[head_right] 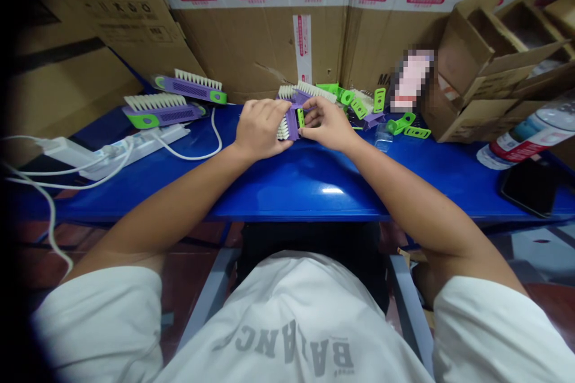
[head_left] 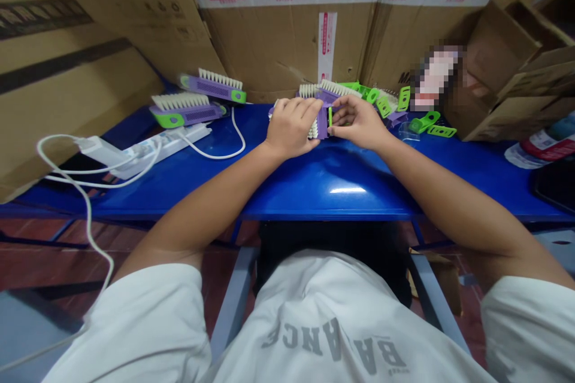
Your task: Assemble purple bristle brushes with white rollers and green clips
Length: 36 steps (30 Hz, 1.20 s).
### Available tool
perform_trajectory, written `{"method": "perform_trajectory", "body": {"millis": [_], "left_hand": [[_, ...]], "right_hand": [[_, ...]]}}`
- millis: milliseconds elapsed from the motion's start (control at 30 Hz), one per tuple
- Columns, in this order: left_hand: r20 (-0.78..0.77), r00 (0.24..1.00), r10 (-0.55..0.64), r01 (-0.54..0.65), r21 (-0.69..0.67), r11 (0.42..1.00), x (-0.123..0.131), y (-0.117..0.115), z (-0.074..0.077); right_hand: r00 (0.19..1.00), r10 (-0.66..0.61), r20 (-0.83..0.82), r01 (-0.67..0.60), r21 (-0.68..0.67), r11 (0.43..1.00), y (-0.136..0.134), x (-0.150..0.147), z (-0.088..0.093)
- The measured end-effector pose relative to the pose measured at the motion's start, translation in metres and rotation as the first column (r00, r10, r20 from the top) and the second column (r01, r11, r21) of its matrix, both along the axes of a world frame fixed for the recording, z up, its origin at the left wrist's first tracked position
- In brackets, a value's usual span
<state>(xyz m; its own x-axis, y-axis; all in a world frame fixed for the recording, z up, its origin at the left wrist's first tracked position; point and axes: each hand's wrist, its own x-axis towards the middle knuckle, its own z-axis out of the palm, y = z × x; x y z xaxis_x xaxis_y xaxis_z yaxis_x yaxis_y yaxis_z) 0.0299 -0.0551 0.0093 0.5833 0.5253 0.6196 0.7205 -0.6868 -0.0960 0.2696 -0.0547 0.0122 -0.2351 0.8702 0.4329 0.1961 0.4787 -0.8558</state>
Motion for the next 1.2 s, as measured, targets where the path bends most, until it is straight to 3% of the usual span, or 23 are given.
{"method": "perform_trajectory", "body": {"millis": [300,700,1200], "left_hand": [[-0.01,1.0,0.01,-0.01,-0.012,1.0,-0.0005,-0.0009,0.0004],[-0.015,1.0,0.018,-0.019,-0.03,0.999,0.0001,-0.0031,0.0027],[-0.012,1.0,0.012,-0.012,-0.025,1.0,0.0002,-0.0041,0.0035]], "right_hand": [[0.995,-0.022,0.094,0.02,0.024,1.0,-0.0038,0.0013,0.0042],[0.998,-0.003,0.059,0.003,0.005,1.0,-0.0071,-0.0014,0.0065],[0.991,-0.025,0.132,0.018,0.052,0.998,-0.0067,-0.0015,0.0053]]}}
